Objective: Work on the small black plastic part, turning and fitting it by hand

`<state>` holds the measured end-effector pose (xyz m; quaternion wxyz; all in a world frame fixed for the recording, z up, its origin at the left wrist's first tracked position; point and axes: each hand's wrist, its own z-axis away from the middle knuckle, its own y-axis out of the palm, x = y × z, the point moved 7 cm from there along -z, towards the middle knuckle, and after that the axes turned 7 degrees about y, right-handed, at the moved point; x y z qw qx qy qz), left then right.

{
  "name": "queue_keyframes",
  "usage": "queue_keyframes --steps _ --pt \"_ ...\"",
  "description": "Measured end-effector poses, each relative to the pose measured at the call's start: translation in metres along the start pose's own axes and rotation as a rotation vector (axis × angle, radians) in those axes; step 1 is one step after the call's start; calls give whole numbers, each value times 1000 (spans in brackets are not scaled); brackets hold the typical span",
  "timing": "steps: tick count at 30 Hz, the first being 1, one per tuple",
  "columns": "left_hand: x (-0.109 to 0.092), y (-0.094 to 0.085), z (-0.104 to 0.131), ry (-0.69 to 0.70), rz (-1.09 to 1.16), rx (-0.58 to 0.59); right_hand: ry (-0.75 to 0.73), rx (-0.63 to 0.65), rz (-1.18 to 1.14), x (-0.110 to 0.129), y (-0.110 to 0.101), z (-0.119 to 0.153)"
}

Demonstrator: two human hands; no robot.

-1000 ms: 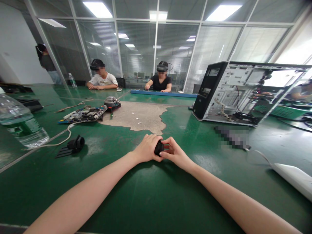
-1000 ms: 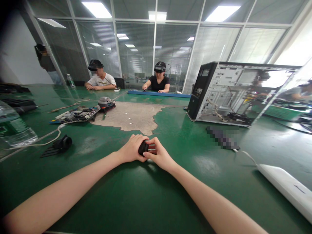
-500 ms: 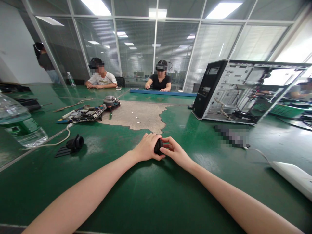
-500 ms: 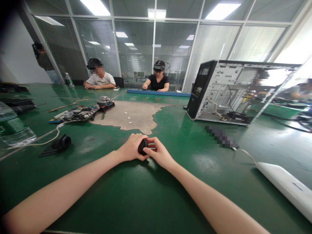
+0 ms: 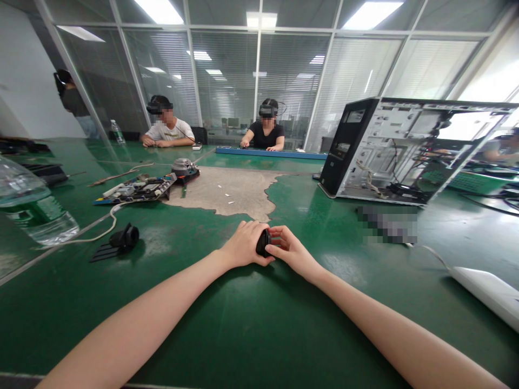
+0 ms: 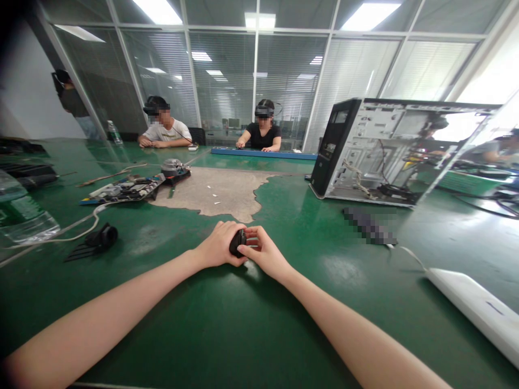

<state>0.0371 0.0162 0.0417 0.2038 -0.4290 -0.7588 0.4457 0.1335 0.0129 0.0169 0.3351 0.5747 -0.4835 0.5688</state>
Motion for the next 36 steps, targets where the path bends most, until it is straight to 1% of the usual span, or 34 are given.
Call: queue_keyframes --steps 3,7,9,14,21,26,28,33,36 --pt "0 0 0 -3 13 -2 0 63 -28 -1 2 0" --pt "2 2 1 -3 7 13 -26 148 -91 4 6 3" --pt "2 2 1 -2 4 14 -19 135 -87 6 6 3" --pt "1 1 1 -7 -1 11 -30 29 -31 5 1 2" --pt "-1 -2 0 3 6 -2 2 19 6 1 0 1" --pt "1 1 1 -7 0 24 -29 125 -68 3 5 2" --pt "2 2 2 -10 -2 29 -24 137 -86 3 6 2" --pt "2 1 1 -12 2 10 -21 53 -65 5 3 2" --pt "2 1 1 -13 10 13 -23 25 -39 3 2 1"
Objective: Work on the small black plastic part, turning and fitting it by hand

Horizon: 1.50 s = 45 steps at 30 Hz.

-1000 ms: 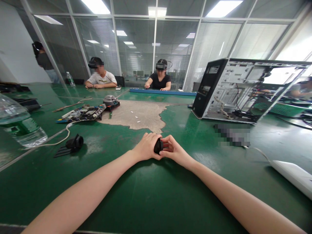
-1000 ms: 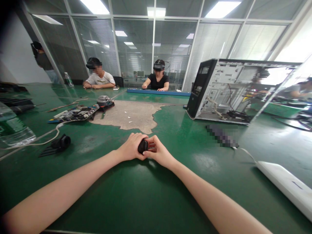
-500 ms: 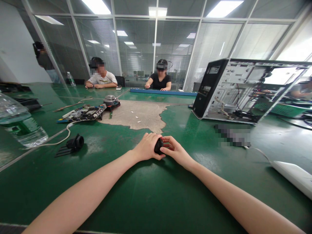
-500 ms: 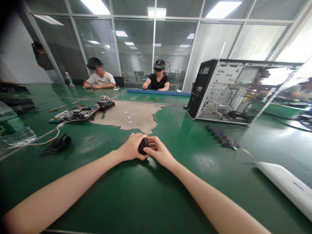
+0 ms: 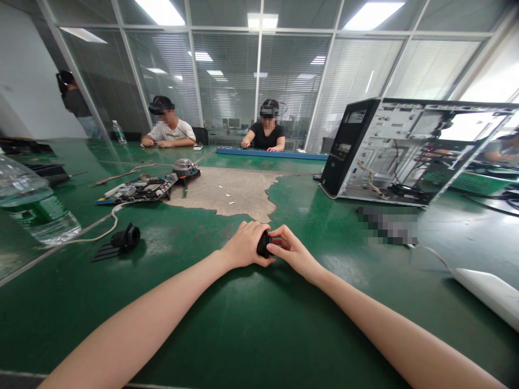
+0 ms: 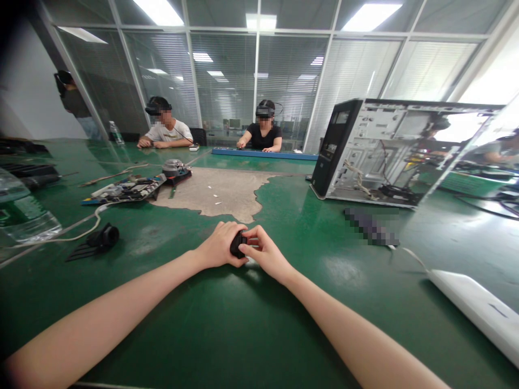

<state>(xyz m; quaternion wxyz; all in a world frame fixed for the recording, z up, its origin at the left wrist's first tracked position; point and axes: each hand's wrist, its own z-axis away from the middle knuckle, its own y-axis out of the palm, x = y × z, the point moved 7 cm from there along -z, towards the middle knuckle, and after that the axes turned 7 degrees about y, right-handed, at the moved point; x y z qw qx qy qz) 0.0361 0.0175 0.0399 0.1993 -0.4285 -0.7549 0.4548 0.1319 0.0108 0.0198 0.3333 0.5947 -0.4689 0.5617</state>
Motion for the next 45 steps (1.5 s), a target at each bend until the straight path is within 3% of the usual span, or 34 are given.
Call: queue_keyframes --steps 4,10,22,28,39,45 --pt "0 0 0 -4 4 -2 34 -13 25 -3 -2 0" --pt "0 0 0 7 -21 4 8 123 -59 -1 3 0" --pt "-1 -2 -1 7 2 -3 32 -12 17 -3 -3 -1" --pt "-1 -1 0 7 -26 6 9 127 -61 0 4 1" --pt "-2 -2 -1 11 -4 -12 38 -10 28 -2 -2 0" --pt "0 0 0 13 -20 13 11 128 -88 -4 3 -2"
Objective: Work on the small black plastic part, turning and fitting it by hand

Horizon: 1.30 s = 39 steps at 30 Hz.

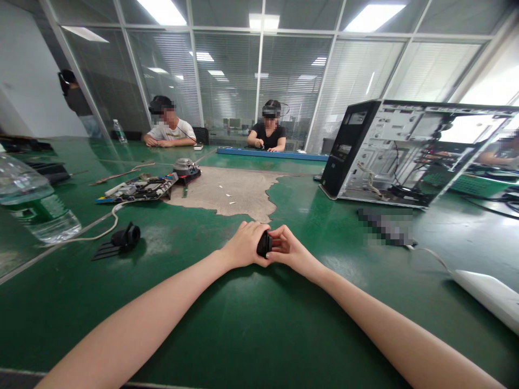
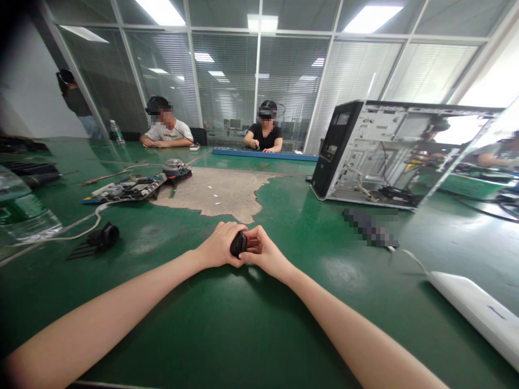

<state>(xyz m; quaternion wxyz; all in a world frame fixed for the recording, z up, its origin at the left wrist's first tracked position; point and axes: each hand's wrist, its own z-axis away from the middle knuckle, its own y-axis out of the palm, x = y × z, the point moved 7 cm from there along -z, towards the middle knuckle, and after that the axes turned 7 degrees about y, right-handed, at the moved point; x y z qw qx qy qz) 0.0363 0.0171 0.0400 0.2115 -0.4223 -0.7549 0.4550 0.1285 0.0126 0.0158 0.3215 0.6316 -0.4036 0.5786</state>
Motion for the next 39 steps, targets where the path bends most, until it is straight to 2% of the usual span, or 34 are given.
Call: queue_keyframes --steps 3,8,14,17,23,31,35,39 --pt "0 1 0 -2 -4 2 11 11 -4 0 0 0" --pt "-1 -1 -1 2 6 -19 -6 -86 59 2 -4 1" --pt "-1 -2 -1 3 13 -24 25 -120 95 0 -6 0" --pt "0 -1 0 -5 12 -19 59 -95 94 -2 -5 0" --pt "1 0 0 -5 -2 -5 24 37 -5 1 0 0" --pt "0 0 0 3 23 -23 1 -80 49 5 -3 0" --pt "0 -1 -1 2 18 -23 37 -119 90 1 -6 0" --pt "0 -1 0 -1 5 -11 35 -55 69 1 -4 0"
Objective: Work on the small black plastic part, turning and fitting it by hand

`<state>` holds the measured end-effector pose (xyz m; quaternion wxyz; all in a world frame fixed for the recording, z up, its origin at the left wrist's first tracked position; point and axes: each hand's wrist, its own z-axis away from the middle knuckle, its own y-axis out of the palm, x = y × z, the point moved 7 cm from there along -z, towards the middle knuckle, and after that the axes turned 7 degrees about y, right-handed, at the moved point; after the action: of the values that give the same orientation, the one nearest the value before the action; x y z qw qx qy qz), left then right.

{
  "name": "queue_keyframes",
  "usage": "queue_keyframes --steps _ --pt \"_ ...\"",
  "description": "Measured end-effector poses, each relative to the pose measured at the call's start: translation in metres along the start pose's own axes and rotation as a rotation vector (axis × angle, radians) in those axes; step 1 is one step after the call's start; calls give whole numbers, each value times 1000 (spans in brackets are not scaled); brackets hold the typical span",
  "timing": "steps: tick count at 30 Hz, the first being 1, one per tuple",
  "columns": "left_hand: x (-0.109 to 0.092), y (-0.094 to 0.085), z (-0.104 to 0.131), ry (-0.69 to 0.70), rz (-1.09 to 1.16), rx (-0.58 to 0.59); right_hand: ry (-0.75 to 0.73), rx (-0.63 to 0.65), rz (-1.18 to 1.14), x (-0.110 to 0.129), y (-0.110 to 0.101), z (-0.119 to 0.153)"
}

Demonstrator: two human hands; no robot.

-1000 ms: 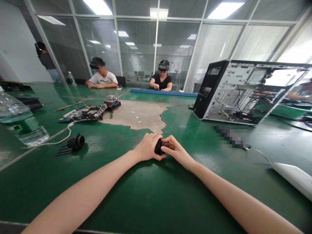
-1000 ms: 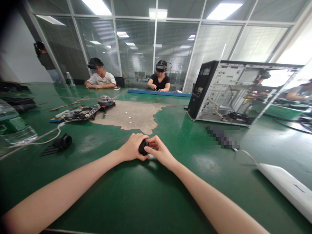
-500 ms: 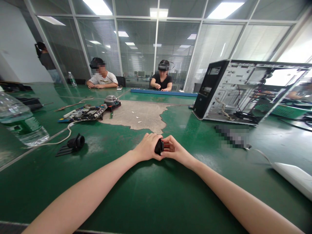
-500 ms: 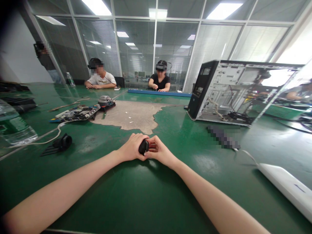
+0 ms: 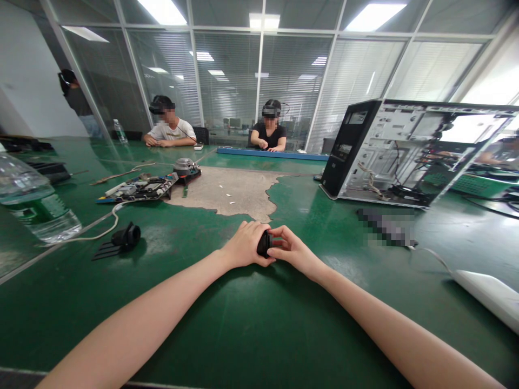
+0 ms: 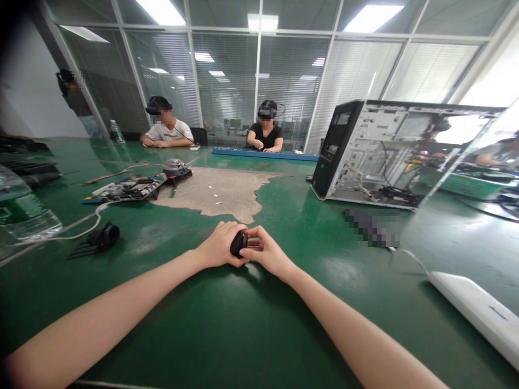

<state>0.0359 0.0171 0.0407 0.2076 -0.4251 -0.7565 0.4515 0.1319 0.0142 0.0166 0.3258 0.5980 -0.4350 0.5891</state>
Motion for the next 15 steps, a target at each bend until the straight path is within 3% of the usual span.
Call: queue_keyframes --steps 5,10,15 --pt "0 0 1 2 -12 7 -15 82 -62 2 4 1" --pt "0 0 0 -1 14 -4 -24 -41 -19 3 -1 1" --pt "-1 -1 -1 -13 19 3 -16 -68 10 1 -1 0"
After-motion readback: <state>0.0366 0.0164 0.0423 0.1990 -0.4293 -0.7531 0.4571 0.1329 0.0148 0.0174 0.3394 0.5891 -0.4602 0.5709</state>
